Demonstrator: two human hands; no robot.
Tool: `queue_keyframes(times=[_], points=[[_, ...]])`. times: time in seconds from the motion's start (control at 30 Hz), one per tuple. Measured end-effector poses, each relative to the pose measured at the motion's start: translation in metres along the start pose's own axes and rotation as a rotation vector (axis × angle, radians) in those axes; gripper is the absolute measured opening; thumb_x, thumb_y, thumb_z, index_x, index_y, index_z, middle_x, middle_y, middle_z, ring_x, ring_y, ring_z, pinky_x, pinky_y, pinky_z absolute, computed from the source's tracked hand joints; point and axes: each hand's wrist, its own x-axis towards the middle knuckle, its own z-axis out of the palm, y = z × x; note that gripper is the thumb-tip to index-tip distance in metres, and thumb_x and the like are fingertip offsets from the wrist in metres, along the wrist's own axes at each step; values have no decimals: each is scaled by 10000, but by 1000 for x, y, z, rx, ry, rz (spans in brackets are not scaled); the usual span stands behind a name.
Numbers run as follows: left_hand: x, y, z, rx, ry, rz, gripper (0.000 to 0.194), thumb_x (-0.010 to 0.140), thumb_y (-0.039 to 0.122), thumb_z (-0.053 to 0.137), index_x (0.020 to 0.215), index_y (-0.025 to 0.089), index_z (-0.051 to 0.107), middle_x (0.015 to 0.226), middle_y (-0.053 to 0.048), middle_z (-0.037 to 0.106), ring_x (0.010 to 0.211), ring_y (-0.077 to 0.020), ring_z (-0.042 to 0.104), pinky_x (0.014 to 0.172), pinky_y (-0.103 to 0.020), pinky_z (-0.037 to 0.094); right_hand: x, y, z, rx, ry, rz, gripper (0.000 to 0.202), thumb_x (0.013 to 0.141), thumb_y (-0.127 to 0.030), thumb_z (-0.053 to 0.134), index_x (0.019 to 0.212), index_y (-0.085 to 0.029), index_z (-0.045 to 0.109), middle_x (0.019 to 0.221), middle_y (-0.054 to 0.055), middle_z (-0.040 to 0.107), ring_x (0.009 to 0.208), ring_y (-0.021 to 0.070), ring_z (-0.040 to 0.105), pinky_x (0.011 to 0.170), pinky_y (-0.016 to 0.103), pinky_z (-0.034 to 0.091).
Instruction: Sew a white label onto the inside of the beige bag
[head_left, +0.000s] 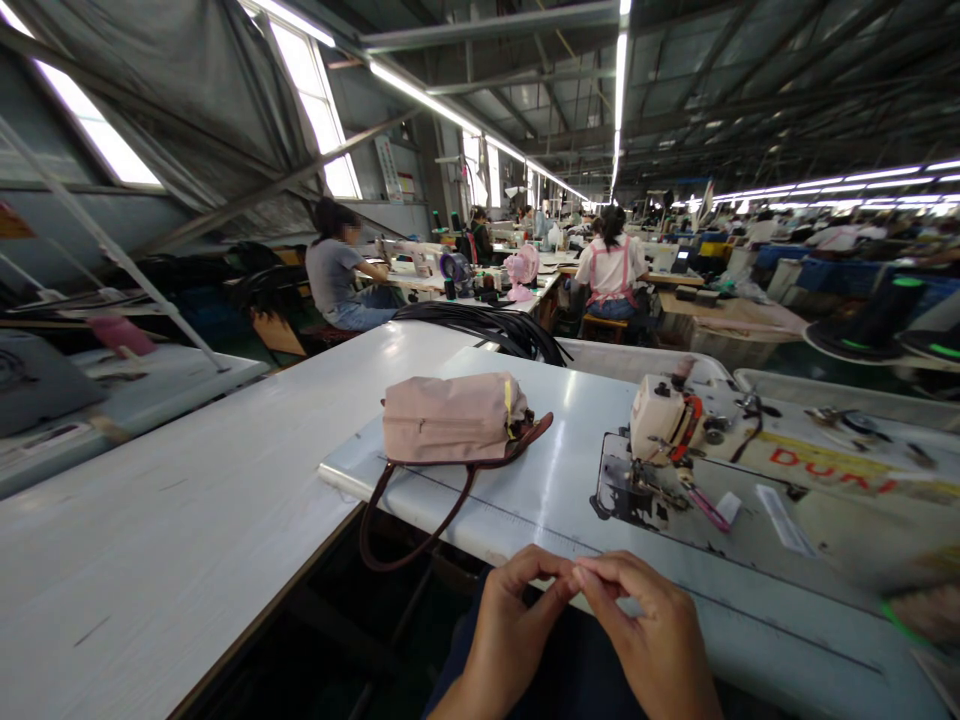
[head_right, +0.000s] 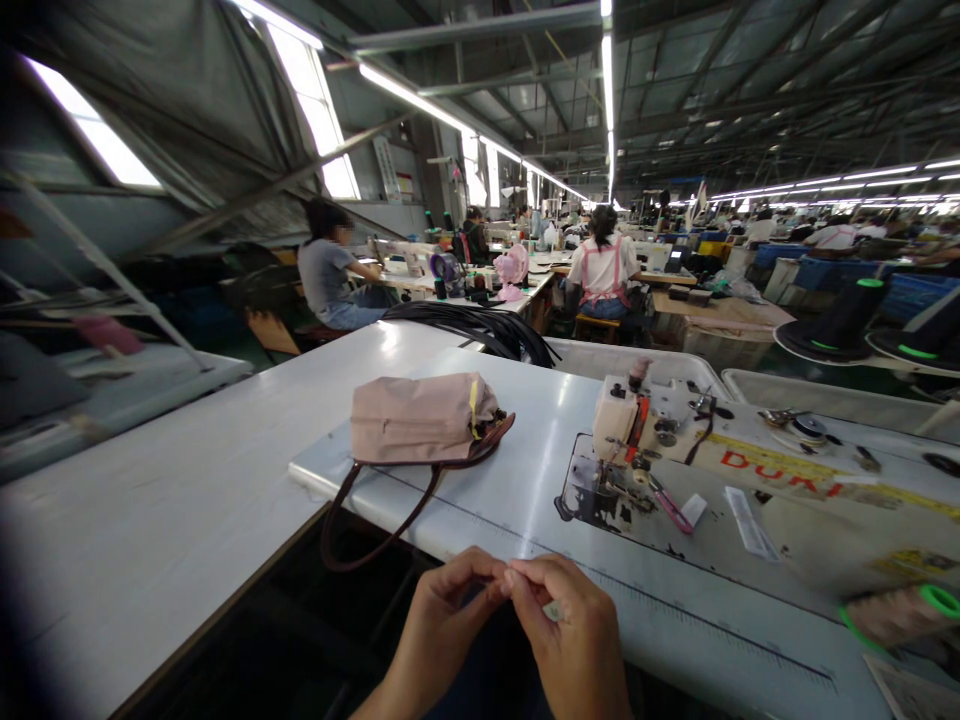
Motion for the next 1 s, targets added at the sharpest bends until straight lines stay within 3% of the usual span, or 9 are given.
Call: queue_keyframes(times=[0.17, 0.37, 0.53, 0.8, 1.0], points=[[7, 7, -12, 42, -121, -44, 272, 809, 376, 655, 1003, 186, 676, 855, -54, 716, 810, -189, 639, 750, -279, 494, 9, 0, -7, 282, -168, 365, 297, 845, -438, 582, 824, -161, 688, 757, 37, 696, 716, 144, 634, 658, 229, 490], [9, 20, -16, 210, -166, 102, 175, 876, 292, 572, 927, 221, 725, 836, -29, 710, 799, -161, 640, 758, -245, 476, 17, 10, -9, 481, -288, 504, 359, 783, -468, 651, 835, -117, 711, 754, 68, 717, 684, 131, 642, 618, 209, 488], [12, 25, -17, 351, -199, 221, 203, 911, 236, 502, 913, 202, 702, 851, -49, 668, 798, -158, 626, 743, -236, 468, 17, 12, -7, 590, -296, 566, 335, 762, -445, 683, 817, -116, 712, 725, 75, 728, 687, 146, 670, 607, 216, 502], [14, 14, -14, 724, -229, 391, 208, 949, 216, 392, 938, 176, 596, 903, -69, 619, 821, -188, 537, 782, -320, 387, 15, 18, 4, 694, -244, 669, 351, 740, -448, 708, 790, -102, 675, 721, 70, 720, 668, 142, 683, 587, 212, 529], [16, 10, -10, 789, -192, 425, 211, 947, 177, 356, 922, 161, 564, 900, -84, 597, 829, -203, 516, 785, -349, 361, 11, 22, 17, 899, -133, 704, 299, 604, -306, 836, 741, -130, 637, 707, 9, 707, 604, 100, 652, 615, 215, 541]])
